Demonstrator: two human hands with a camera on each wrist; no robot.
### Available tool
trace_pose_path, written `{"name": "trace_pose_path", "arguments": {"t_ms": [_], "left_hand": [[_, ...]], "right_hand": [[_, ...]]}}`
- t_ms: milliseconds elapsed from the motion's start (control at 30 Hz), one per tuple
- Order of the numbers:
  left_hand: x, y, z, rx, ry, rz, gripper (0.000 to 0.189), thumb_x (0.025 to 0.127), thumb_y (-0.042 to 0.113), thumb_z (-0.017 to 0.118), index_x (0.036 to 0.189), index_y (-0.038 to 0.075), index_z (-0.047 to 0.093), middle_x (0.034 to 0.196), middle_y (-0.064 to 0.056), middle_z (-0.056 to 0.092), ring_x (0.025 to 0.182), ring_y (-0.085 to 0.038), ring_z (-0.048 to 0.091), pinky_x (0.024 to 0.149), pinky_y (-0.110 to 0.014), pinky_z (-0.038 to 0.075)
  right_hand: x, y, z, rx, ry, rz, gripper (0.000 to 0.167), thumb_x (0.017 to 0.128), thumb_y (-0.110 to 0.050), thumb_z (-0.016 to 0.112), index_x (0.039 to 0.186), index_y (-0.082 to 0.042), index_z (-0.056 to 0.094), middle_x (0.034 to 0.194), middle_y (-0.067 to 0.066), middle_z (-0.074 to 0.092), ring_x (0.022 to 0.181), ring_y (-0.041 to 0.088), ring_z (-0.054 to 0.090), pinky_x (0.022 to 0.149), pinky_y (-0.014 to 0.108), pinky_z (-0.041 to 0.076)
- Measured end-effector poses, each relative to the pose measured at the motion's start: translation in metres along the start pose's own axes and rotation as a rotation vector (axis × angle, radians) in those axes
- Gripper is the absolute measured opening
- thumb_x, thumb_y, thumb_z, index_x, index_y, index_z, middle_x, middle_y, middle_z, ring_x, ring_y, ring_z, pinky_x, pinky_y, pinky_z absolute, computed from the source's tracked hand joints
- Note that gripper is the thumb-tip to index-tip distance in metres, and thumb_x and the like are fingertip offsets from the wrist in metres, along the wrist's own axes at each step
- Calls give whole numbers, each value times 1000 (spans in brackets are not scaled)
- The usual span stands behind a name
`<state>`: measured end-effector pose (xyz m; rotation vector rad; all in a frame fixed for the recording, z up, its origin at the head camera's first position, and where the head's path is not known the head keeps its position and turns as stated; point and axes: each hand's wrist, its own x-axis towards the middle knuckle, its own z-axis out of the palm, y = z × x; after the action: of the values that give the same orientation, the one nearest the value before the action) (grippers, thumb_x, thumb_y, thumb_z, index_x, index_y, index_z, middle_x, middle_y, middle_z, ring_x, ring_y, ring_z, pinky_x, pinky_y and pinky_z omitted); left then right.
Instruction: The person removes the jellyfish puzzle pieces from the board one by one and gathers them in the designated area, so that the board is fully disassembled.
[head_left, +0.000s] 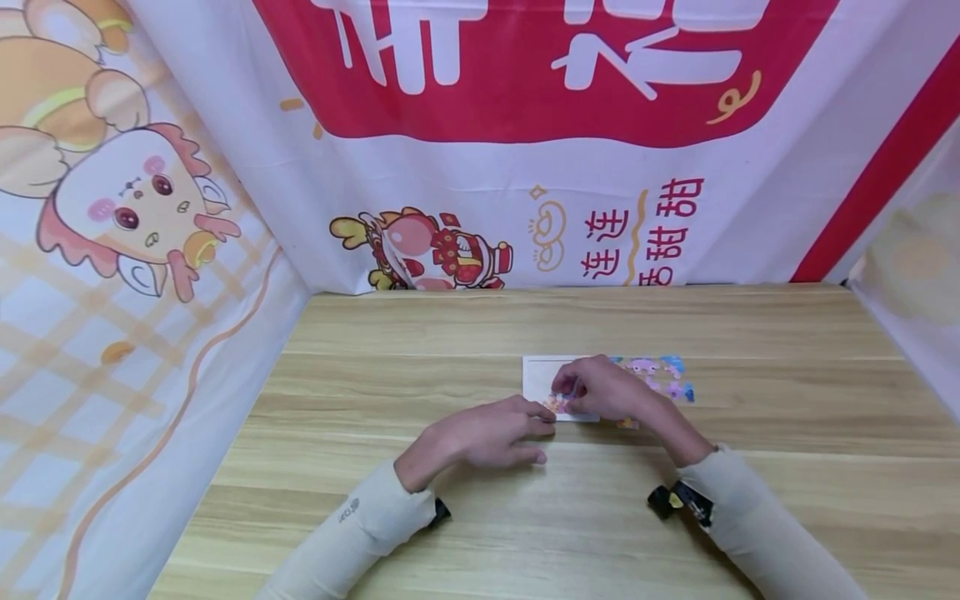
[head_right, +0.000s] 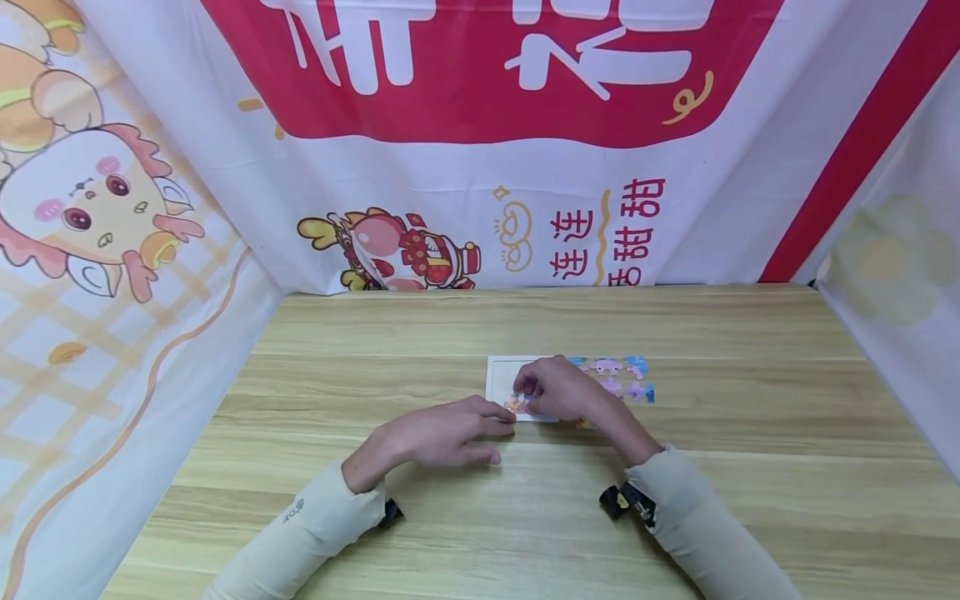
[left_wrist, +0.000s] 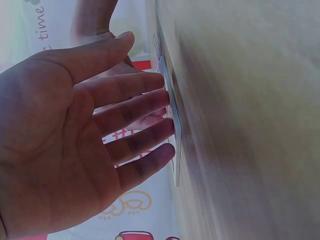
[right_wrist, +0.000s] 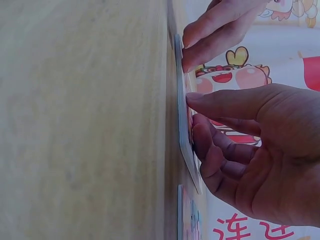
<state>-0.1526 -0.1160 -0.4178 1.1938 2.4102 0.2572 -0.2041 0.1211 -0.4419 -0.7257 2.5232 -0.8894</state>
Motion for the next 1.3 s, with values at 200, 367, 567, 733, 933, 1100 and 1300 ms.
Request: {"name": "trace_pose_path", "arguments": {"t_ms": [200, 367, 567, 733, 933, 1100, 1300], "left_hand": [[0, 0, 1, 2, 2, -2, 50, 110, 39, 60, 154, 15, 60, 166, -2, 51, 155, -22, 46, 129, -38, 39], [-1, 0, 2, 2, 2, -5, 49, 110, 39, 60, 153, 15, 61, 166, -2, 52, 154, -22, 46, 129, -38, 39], [-1, 1, 1, -10, 3, -12, 48, 110, 39, 61, 152, 14, 62, 165, -2, 53, 154, -21, 46, 129, -37, 39], [-1, 1, 1, -13, 4, -16, 48, 110, 38, 61, 151, 14, 63, 165, -1, 53, 154, -20, 46, 129, -36, 39], [-1, 0, 1, -17, 5, -17, 47, 110, 37, 61, 151, 13, 63, 165, -1, 53, 155, -20, 45, 129, -35, 38], [-1, 0, 1, -10, 7, -13, 48, 110, 38, 62, 151, 14, 63, 165, 0, 52, 155, -20, 45, 129, -35, 38], [-1, -1, 1, -18, 6, -5, 48, 110, 38, 62, 152, 13, 63, 167, -1, 51, 155, -21, 45, 130, -36, 38]], "right_hand": [[0, 1, 1, -3, 2, -5, 19, 93, -3, 81, 111, -9, 79, 100, 3, 77, 90, 14, 68, 83, 33, 61], [0, 1, 2, -1, 5, 0, 20, 93, -2, 81, 112, -8, 79, 102, 3, 77, 90, 14, 68, 83, 33, 61], [0, -3, 3, -23, 1, 36, 20, 93, -3, 81, 110, -12, 77, 101, 2, 74, 89, 16, 64, 84, 34, 59], [-1, -4, 2, -33, 1, 32, 17, 95, -4, 79, 108, -14, 75, 97, 0, 73, 87, 15, 63, 82, 34, 57], [-1, -2, 1, 36, -4, 15, 15, 100, -2, 67, 106, -13, 74, 88, 0, 71, 79, 13, 63, 72, 28, 53], [-2, -1, 0, 99, -8, -8, 18, 101, 1, 63, 107, -10, 75, 88, 2, 73, 77, 13, 64, 70, 27, 53], [-4, 0, -4, 160, -18, 20, 19, 102, 1, 63, 107, -12, 75, 91, 3, 72, 81, 17, 65, 75, 31, 55]]}}
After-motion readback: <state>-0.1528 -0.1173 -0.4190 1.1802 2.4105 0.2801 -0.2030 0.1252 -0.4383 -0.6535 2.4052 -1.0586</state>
